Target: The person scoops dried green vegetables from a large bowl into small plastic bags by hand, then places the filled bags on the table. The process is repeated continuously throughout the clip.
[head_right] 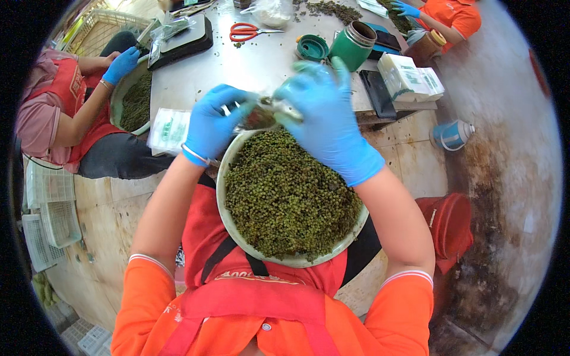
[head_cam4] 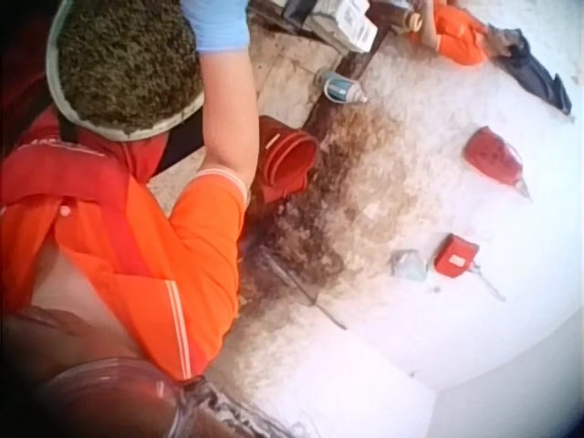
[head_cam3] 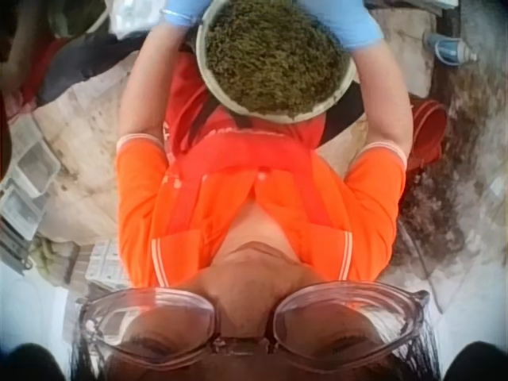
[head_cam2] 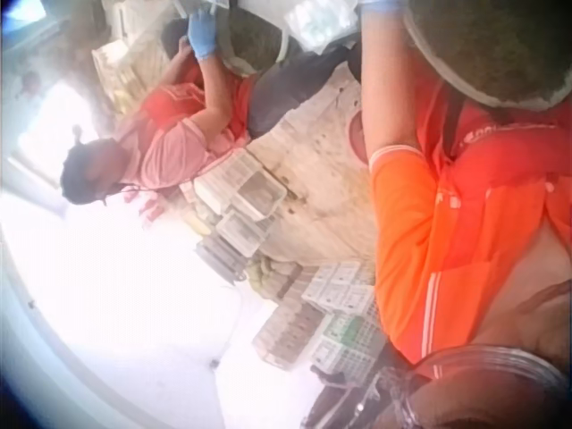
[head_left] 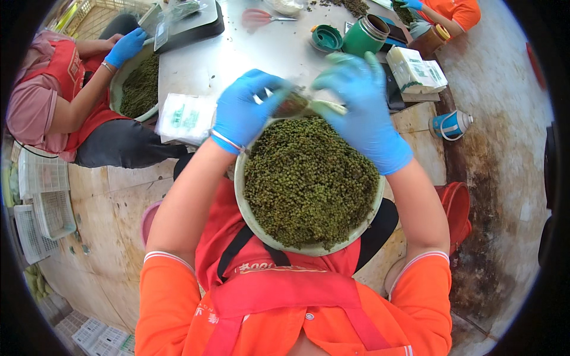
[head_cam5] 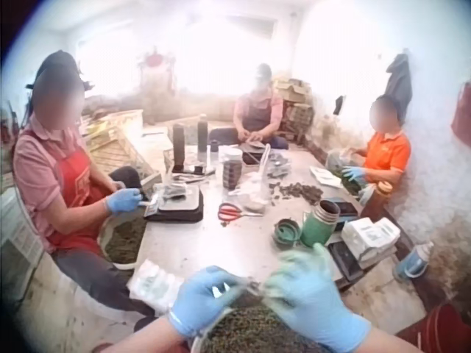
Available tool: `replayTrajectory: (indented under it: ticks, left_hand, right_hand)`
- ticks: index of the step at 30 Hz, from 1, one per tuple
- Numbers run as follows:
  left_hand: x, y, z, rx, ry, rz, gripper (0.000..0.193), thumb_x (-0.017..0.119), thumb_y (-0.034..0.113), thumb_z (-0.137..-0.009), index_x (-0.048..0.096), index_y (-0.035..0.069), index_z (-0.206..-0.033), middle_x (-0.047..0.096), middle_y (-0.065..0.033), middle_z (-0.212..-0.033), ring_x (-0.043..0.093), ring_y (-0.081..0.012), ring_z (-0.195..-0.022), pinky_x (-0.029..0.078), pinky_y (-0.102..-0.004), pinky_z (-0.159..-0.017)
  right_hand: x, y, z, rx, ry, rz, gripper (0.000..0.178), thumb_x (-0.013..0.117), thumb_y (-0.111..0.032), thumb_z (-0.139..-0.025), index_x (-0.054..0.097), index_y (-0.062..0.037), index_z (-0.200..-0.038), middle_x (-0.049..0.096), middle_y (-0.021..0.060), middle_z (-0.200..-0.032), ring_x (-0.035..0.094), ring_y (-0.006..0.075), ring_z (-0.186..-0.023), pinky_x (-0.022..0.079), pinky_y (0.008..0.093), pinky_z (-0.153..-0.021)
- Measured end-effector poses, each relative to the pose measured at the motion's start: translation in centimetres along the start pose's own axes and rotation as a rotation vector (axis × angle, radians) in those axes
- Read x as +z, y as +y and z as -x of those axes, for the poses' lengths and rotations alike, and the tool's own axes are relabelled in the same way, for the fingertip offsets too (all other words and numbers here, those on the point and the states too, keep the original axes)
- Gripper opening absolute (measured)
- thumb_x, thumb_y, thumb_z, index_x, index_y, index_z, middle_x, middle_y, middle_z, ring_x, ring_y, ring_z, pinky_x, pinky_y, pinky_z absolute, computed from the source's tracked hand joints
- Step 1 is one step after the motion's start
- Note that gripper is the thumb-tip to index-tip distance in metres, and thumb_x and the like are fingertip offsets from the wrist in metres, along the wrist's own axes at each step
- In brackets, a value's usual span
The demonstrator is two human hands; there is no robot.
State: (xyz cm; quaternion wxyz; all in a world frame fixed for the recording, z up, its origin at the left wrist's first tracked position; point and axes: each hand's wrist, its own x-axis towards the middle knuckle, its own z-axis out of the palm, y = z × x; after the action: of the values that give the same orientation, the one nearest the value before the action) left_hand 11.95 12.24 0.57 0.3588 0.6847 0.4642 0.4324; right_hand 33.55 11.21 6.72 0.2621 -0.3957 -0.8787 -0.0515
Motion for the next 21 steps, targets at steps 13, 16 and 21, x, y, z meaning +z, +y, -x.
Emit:
replayTrajectory:
  ticks: [13, 16, 21]
  left_hand:
    - [-10.0, -17.0, -1.9, -0.468, 0.621, -0.19, 0.031, 0.074, 0.019, -0.082, 0.061, 0.002, -0.104, 0.068, -0.0126, -0.09, 0.066, -0.0239, -0.08, 0.053, -0.0366, -0.073]
    - [-10.0, -15.0, 0.5, -0.317, 0.665, -0.559, 0.045, 0.08, 0.027, -0.077, 0.06, 0.003, -0.109, 0.066, -0.0138, -0.09, 0.066, -0.0264, -0.081, 0.052, -0.039, -0.074]
    - [-6.1, -10.3, 5.6, -0.305, 0.196, -0.847, 0.039, 0.077, 0.039, -0.077, 0.064, 0.012, -0.103, 0.064, -0.0099, -0.08, 0.064, -0.0289, -0.075, 0.051, -0.0402, -0.068]
  right_hand:
    - [8.8, 3.7, 5.7, 0.472, -0.895, -0.245, 0.054, 0.064, -0.041, -0.085, 0.062, -0.0039, -0.124, 0.065, 0.024, -0.116, 0.062, 0.0372, -0.11, 0.047, 0.0439, -0.097]
    - [8.1, 4.5, 5.8, 0.445, -0.925, -0.329, 0.045, 0.065, -0.033, -0.082, 0.065, -0.0079, -0.12, 0.066, 0.0213, -0.115, 0.063, 0.0372, -0.107, 0.048, 0.0443, -0.096]
    - [7.5, 3.9, 6.3, 0.435, -0.834, -0.403, 0.04, 0.066, -0.021, -0.082, 0.065, -0.0094, -0.12, 0.066, 0.0204, -0.115, 0.062, 0.0366, -0.108, 0.048, 0.0439, -0.096]
